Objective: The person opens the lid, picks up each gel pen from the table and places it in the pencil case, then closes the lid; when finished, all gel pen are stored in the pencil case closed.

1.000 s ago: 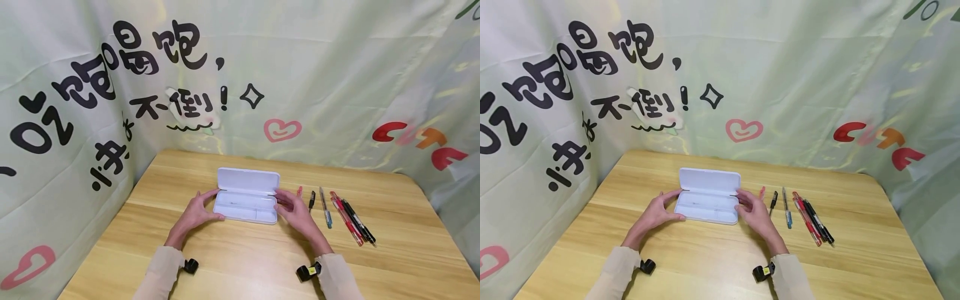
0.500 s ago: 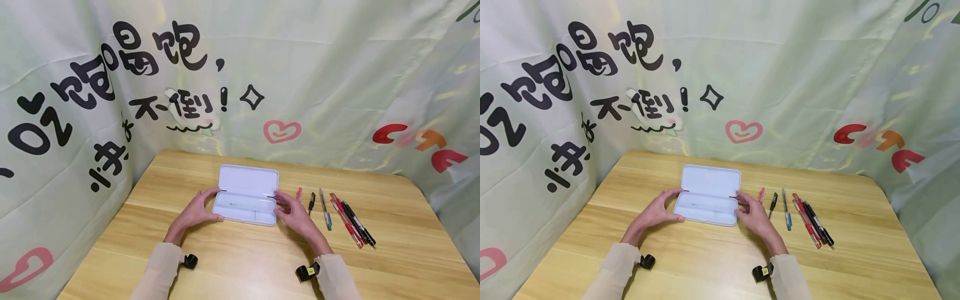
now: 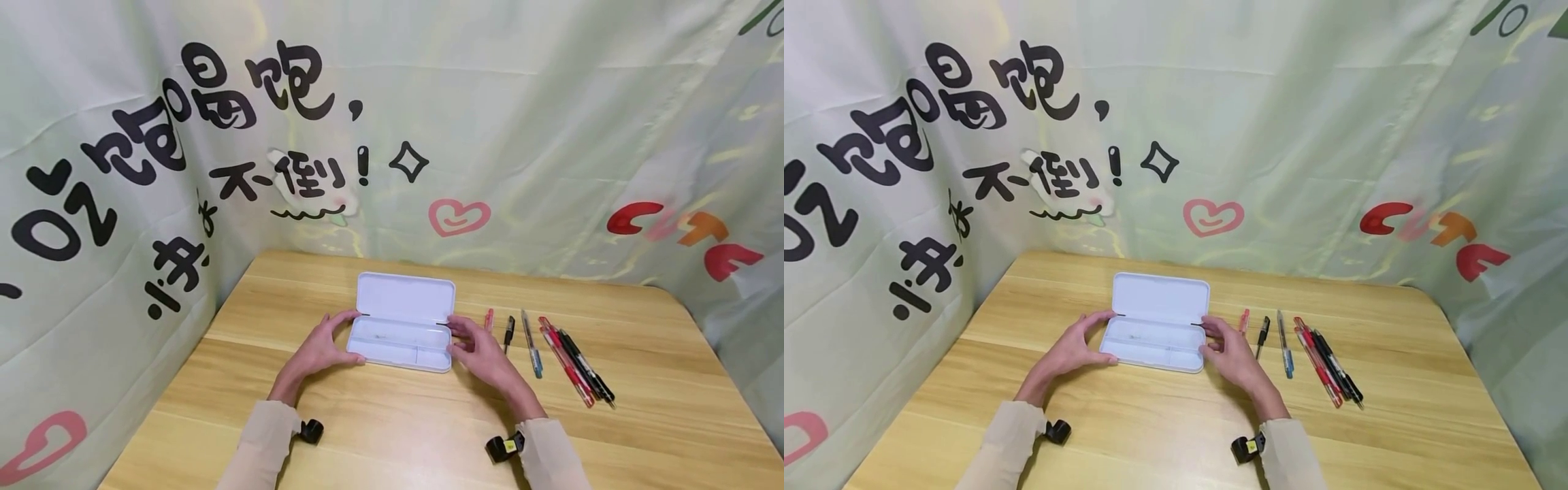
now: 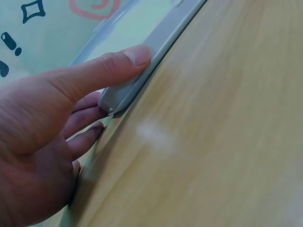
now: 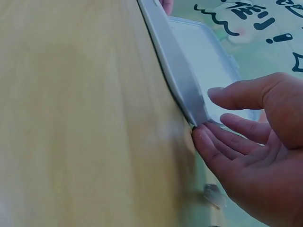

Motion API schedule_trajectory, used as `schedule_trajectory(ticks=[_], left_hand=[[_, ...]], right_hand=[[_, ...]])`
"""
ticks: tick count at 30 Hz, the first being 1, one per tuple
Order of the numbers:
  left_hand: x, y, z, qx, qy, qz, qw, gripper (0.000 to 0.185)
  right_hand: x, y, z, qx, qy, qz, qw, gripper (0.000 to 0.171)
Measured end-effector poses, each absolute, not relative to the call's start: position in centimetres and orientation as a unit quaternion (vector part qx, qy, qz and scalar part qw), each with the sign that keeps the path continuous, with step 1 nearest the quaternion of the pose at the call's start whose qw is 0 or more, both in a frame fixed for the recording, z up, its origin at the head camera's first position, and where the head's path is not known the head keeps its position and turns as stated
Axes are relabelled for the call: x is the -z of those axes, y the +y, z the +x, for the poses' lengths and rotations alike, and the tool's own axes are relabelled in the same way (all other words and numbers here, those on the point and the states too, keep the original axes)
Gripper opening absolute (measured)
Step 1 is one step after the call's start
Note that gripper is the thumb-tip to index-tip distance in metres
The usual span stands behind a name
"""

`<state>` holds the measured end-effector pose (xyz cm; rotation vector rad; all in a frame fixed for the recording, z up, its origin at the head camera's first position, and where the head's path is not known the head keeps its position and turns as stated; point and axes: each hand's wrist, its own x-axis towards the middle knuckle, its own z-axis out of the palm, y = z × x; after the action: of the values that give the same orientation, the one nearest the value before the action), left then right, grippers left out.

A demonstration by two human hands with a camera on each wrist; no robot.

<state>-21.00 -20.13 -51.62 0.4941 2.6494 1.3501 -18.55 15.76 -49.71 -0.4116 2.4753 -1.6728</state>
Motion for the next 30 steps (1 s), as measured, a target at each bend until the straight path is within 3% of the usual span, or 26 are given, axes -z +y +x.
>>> schedule_trajectory(ticks=[7, 19, 30], left_hand=[[51.8, -20.1, -20.8, -0.440, 0.883, 0.153, 0.063, 0.092], [51.8, -20.2, -20.9, -0.445, 0.880, 0.156, 0.061, 0.092], [51.9, -20.3, -21.0, -0.445, 0.880, 0.158, 0.062, 0.093]], right_hand=[[48.6, 17.2, -17.9, 0.555, 0.821, -0.128, 0.022, 0.048], [46.3, 24.4, -15.3, 0.481, 0.868, -0.061, -0.113, 0.038], [47.3, 31.3, -14.0, 0.415, 0.897, 0.066, -0.141, 0.038]])
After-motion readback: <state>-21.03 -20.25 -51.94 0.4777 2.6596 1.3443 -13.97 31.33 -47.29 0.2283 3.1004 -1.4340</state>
